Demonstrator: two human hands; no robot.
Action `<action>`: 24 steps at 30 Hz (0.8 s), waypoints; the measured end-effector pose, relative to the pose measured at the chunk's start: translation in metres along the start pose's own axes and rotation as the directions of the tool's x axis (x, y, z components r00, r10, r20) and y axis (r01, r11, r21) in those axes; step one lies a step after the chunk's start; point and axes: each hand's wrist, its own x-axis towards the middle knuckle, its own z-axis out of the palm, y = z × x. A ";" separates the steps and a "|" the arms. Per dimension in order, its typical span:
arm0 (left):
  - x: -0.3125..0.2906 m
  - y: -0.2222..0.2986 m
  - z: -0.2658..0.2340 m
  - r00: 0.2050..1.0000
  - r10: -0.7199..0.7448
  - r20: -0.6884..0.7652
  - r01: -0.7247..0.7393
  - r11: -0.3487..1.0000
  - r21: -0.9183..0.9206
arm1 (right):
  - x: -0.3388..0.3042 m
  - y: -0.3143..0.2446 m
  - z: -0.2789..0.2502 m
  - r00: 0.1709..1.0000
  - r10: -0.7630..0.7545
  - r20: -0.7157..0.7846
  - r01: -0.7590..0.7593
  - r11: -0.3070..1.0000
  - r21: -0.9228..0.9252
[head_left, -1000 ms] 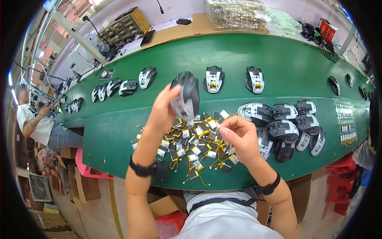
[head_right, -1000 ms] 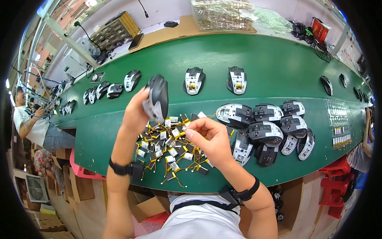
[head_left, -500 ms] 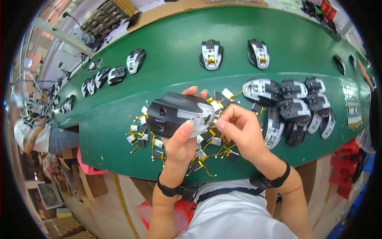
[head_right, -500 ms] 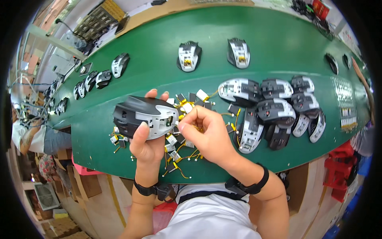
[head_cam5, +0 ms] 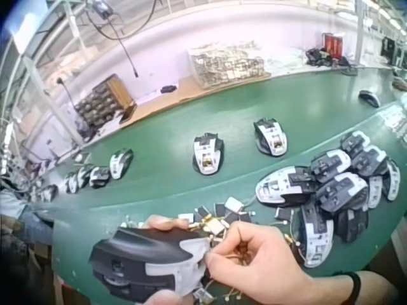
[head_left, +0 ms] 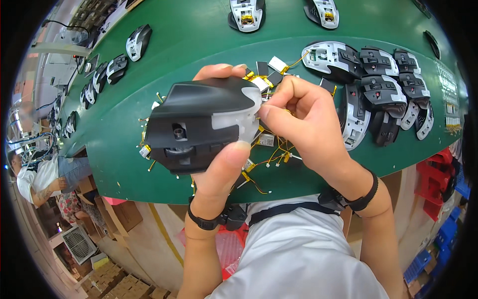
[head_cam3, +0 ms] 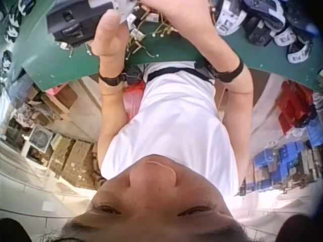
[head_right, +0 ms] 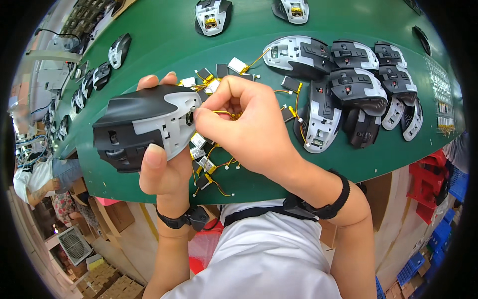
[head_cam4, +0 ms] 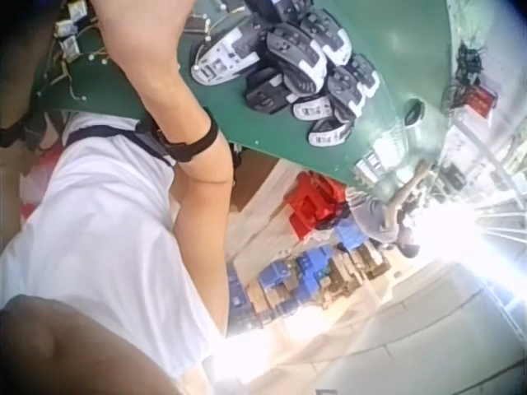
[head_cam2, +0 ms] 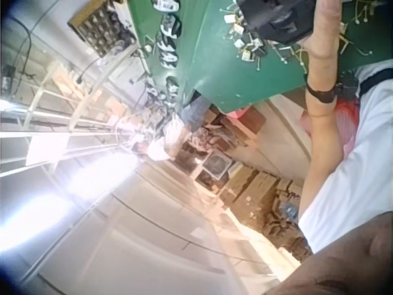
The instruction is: The person assembles small electronic devices by inserting battery packs into the open casings. They pick up a casing, insert a battery, and place the completed unit on the table, repeating this process for multiple units.
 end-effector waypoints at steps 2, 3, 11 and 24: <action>-0.003 -0.004 -0.001 0.999 0.035 0.001 -0.035 0.998 0.049 | -0.001 0.005 -0.001 0.999 0.037 0.000 -0.037 0.998 0.055; -0.002 -0.006 -0.002 0.998 0.057 0.010 -0.057 0.994 0.095 | -0.001 0.006 -0.001 0.999 0.034 -0.002 -0.034 0.998 0.062; -0.005 -0.008 -0.003 0.997 0.062 0.048 -0.069 0.985 0.157 | -0.003 0.007 -0.001 0.999 -0.036 -0.001 0.036 0.999 -0.012; 0.007 -0.013 -0.024 0.960 0.092 0.264 -0.058 0.989 -0.133 | 0.009 -0.008 -0.017 0.963 0.183 0.197 -0.178 0.983 -0.043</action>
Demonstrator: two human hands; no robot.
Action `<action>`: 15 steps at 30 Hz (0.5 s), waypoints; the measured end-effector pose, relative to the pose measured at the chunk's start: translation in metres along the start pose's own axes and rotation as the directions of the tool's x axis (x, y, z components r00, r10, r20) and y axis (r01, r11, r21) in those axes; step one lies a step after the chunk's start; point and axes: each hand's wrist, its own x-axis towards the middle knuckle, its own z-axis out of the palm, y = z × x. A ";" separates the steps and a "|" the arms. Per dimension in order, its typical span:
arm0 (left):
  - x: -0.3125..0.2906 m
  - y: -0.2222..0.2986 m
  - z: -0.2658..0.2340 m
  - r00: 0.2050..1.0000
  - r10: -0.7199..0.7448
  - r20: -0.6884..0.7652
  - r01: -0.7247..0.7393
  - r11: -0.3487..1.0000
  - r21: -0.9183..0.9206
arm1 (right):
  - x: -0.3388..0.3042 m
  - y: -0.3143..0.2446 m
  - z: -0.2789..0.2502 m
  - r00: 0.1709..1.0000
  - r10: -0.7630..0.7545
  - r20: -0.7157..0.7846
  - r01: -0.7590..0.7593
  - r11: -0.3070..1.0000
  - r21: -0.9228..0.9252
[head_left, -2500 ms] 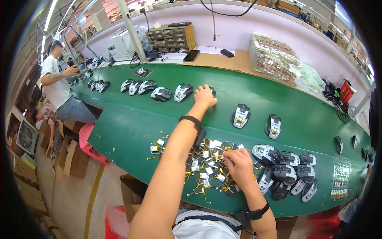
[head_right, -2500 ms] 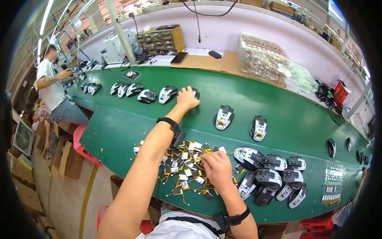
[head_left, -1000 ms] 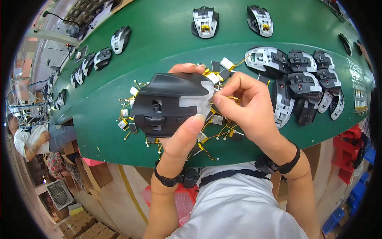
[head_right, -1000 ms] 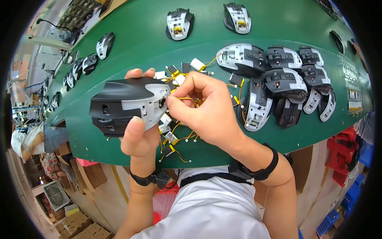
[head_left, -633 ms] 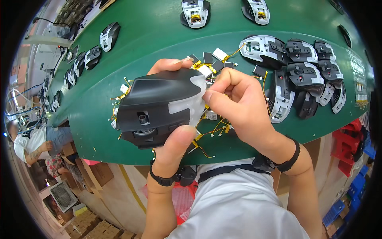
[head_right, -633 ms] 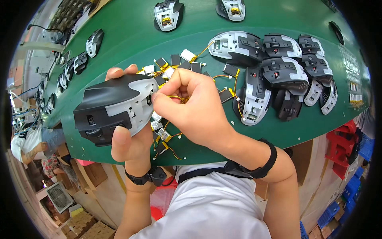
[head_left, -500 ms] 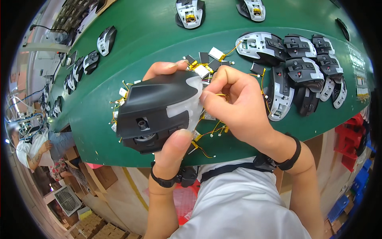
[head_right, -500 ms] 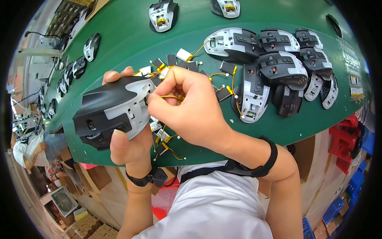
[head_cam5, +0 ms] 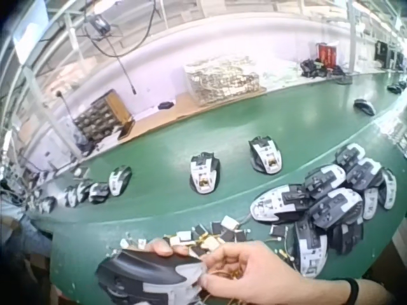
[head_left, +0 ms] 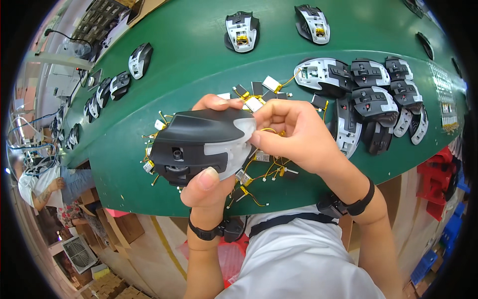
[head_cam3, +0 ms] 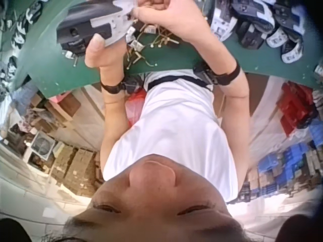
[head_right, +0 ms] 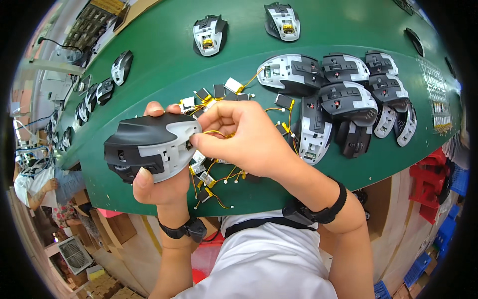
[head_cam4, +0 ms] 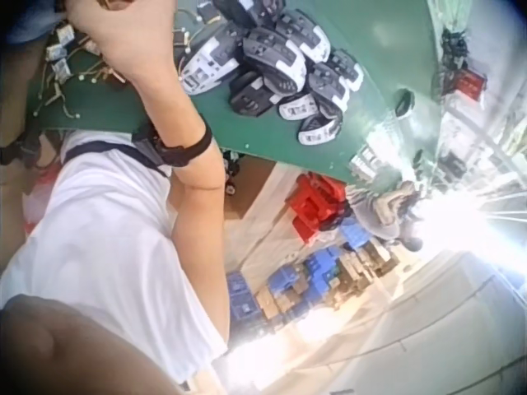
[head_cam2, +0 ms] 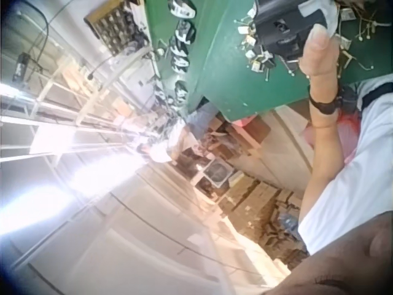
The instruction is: The person assembles small electronic devices by inserting battery packs into the open casings. They pick up a casing, insert a battery, and place the completed unit on the table, repeating this process for multiple units.
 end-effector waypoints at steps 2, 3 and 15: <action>0.001 0.001 -0.004 0.998 -0.018 0.057 0.020 0.999 -0.036 | -0.001 -0.002 -0.002 0.999 0.027 0.022 -0.026 0.999 -0.047; 0.000 0.000 -0.005 0.997 -0.026 0.074 0.030 0.998 -0.050 | -0.002 -0.003 -0.001 0.999 0.043 0.019 -0.043 0.999 -0.029; -0.002 -0.001 0.012 0.977 -0.093 -0.192 0.090 0.996 -0.022 | 0.002 0.002 0.000 0.999 0.047 0.007 -0.047 0.999 -0.003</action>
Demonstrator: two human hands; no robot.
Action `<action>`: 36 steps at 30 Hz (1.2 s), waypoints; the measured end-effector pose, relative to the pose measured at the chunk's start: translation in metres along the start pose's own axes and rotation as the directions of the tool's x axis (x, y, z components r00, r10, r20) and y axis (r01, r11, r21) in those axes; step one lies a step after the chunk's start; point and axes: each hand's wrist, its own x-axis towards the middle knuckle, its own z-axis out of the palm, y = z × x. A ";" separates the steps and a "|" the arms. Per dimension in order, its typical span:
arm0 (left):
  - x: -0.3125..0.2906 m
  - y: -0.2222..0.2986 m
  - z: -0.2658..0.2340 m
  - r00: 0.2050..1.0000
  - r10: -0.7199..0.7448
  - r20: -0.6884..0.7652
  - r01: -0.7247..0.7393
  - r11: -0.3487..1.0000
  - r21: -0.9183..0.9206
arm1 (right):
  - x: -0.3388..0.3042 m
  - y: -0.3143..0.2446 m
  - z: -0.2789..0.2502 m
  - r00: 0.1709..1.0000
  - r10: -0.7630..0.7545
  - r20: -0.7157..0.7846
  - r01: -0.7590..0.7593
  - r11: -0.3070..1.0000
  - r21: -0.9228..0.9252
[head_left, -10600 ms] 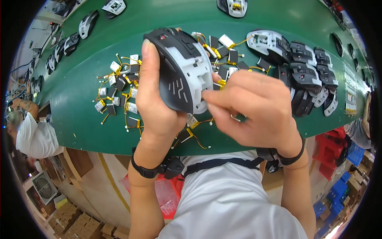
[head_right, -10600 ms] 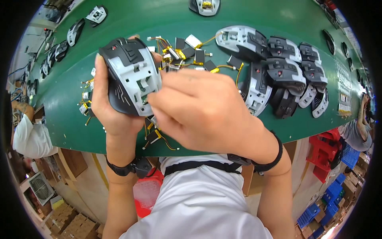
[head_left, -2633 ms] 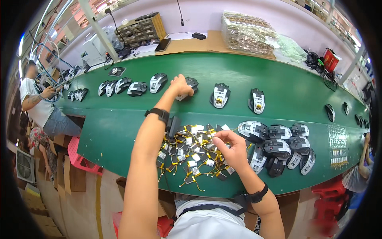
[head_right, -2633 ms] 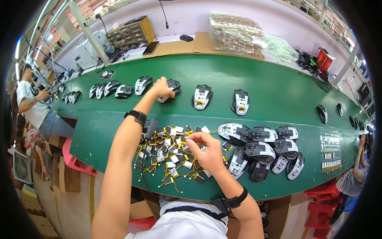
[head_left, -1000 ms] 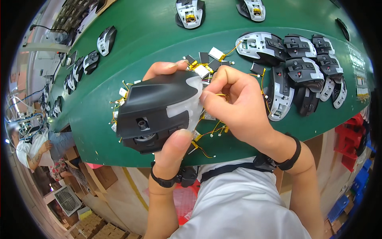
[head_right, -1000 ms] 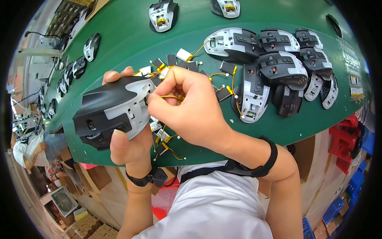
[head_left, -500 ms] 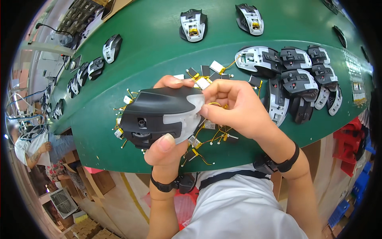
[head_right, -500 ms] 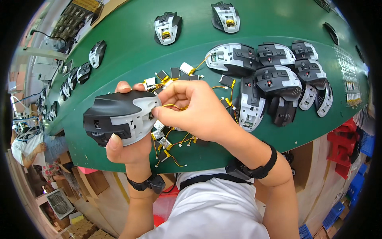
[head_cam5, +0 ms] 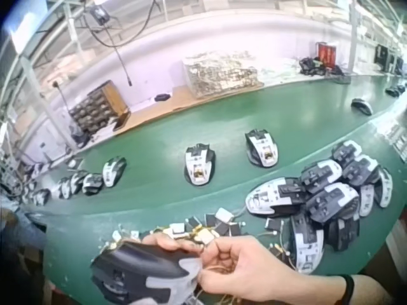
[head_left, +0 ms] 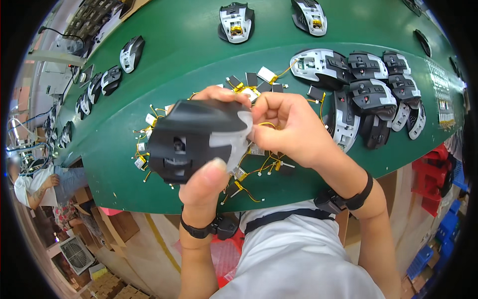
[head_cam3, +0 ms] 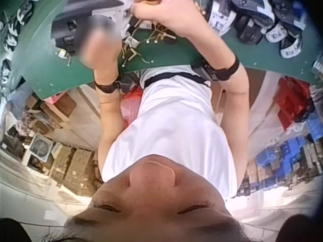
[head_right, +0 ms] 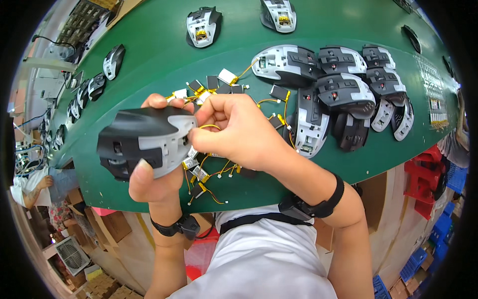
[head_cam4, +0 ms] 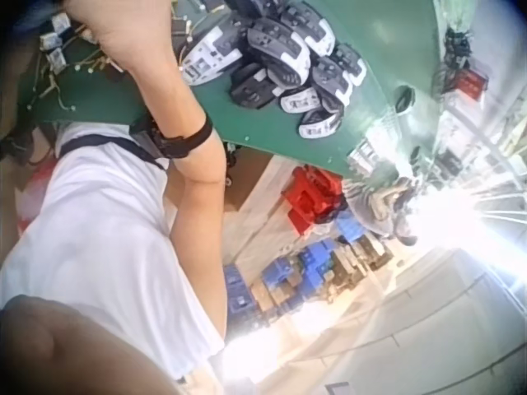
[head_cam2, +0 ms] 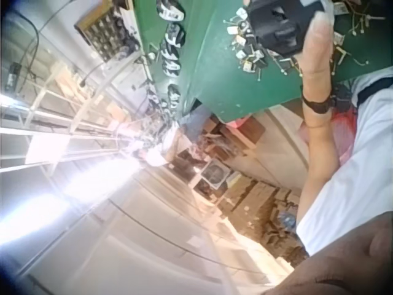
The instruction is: The person assembles small electronic devices by inserting battery packs into the open casings. They pick up a casing, insert a battery, and place the completed unit on the table, repeating this process for multiple units.
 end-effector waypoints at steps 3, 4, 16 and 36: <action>0.007 0.007 -0.008 0.991 -0.131 -0.022 0.127 0.984 -0.122 | 0.002 -0.012 -0.009 0.971 0.201 0.130 -0.186 0.976 -0.115; 0.009 0.008 -0.014 0.982 -0.169 -0.079 0.153 0.972 -0.179 | -0.001 -0.018 -0.009 0.981 0.150 0.126 -0.116 0.963 -0.244; 0.013 0.007 -0.011 0.914 -0.404 -0.041 0.362 0.856 -0.369 | -0.007 -0.012 0.007 0.962 -0.250 -0.109 0.261 0.960 0.103; 0.010 -0.001 -0.016 0.931 -0.352 -0.096 0.293 0.878 -0.379 | -0.014 -0.007 0.014 0.752 -0.625 0.210 0.563 0.442 -0.698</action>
